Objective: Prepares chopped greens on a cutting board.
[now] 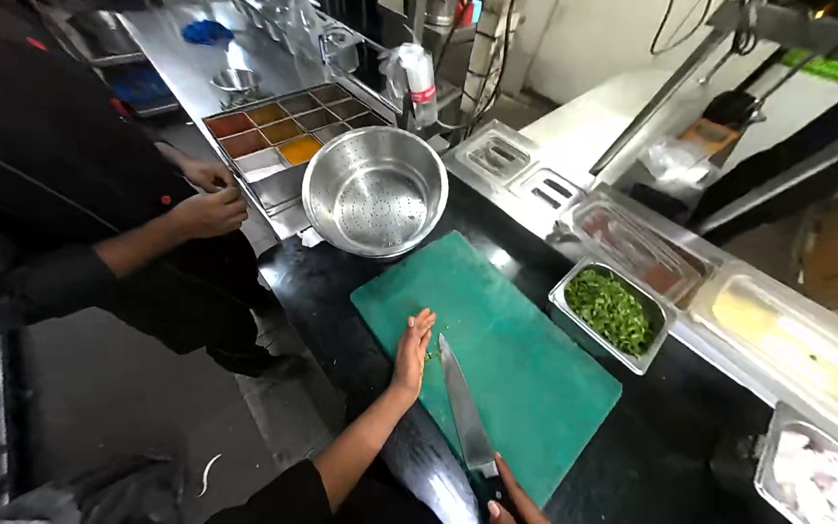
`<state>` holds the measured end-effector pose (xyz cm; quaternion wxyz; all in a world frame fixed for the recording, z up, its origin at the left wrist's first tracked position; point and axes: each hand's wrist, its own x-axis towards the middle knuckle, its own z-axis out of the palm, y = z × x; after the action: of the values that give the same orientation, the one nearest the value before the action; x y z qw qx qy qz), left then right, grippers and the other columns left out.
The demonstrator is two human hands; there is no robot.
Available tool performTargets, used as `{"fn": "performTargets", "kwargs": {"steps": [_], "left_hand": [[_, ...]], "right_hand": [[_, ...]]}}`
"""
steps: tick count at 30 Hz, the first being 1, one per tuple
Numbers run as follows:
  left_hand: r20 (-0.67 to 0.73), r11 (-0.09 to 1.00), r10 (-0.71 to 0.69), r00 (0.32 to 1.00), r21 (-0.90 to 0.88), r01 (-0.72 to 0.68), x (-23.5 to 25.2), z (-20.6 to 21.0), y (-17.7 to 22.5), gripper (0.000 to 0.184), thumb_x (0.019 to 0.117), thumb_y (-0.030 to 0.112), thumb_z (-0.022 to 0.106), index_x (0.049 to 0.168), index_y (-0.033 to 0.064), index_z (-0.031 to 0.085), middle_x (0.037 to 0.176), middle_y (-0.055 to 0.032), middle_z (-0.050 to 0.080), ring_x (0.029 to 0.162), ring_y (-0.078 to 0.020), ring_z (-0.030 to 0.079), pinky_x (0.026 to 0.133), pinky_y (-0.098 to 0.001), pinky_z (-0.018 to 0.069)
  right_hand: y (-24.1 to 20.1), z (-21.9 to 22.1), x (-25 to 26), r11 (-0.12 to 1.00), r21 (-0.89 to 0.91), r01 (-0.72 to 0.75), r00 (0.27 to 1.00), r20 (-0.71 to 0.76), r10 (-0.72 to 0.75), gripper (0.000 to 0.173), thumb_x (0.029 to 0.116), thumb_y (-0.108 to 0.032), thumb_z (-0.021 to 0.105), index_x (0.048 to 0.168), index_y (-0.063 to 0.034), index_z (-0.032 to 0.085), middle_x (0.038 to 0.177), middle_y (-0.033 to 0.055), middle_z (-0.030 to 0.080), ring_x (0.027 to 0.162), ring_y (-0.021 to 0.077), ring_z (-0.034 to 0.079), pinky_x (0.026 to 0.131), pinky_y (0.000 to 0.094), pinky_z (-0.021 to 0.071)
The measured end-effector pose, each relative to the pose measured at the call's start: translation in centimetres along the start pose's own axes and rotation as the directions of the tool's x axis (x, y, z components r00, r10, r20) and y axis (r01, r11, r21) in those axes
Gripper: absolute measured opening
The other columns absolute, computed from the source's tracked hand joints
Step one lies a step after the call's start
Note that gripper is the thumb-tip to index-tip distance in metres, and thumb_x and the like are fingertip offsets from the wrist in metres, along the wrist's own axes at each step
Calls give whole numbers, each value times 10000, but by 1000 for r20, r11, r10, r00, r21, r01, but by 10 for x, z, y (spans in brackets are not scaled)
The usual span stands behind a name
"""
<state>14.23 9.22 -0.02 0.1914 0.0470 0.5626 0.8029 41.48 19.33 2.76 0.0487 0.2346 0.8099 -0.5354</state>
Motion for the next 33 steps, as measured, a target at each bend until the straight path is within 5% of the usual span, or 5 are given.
{"fn": "performTargets", "kwargs": {"steps": [7, 18, 21, 26, 33], "left_hand": [[-56, 997, 79, 995, 22, -78, -6, 11, -5, 749, 1070, 534, 151, 1485, -18, 442, 1522, -168, 496, 1428, -234, 452, 1199, -415, 331], [103, 993, 60, 993, -107, -49, 6, 40, 14, 808, 1052, 590, 83, 1517, 5, 388, 1553, -135, 458, 1419, -192, 449, 1176, -362, 343], [325, 979, 173, 930, 50, -199, 22, 51, 20, 857, 1016, 701, 194, 1591, 73, 286, 1649, -80, 331, 1509, -189, 321, 1227, -411, 269], [531, 790, 160, 832, 437, -431, 37, 82, 32, 972, 856, 480, 771, 1612, 107, 288, 1663, -124, 288, 1520, -340, 268, 1201, -562, 288], [503, 721, 102, 858, 557, -412, 69, 164, 31, 873, 869, 337, 812, 1566, 56, 368, 1590, -218, 367, 1421, -406, 392, 1110, -571, 391]], "right_hand": [[-10, 20, -9, 996, 88, 0, 1000, -6, 1, 553, 1036, -192, 592, 1544, -45, 435, 1354, 164, 648, 908, 179, 720, 833, 387, 596], [-6, 32, -13, 811, 580, 83, 996, -75, -49, 558, 1042, -65, 514, 1546, 76, 320, 914, 60, 706, 629, 89, 620, 557, 266, 545], [-10, 22, -16, 746, 651, 140, 988, -144, -60, 557, 1044, -40, 479, 1554, 77, 290, 903, 50, 705, 597, 75, 598, 534, 245, 531], [-20, 3, -17, 741, 627, 242, 952, -300, -57, 573, 1036, -26, 479, 1558, 82, 270, 905, 35, 705, 607, 57, 593, 560, 234, 530], [-13, -2, -18, 792, 536, 292, 871, -491, 10, 576, 1026, -65, 543, 1536, 90, 325, 935, 63, 712, 637, 61, 615, 583, 242, 543]]}}
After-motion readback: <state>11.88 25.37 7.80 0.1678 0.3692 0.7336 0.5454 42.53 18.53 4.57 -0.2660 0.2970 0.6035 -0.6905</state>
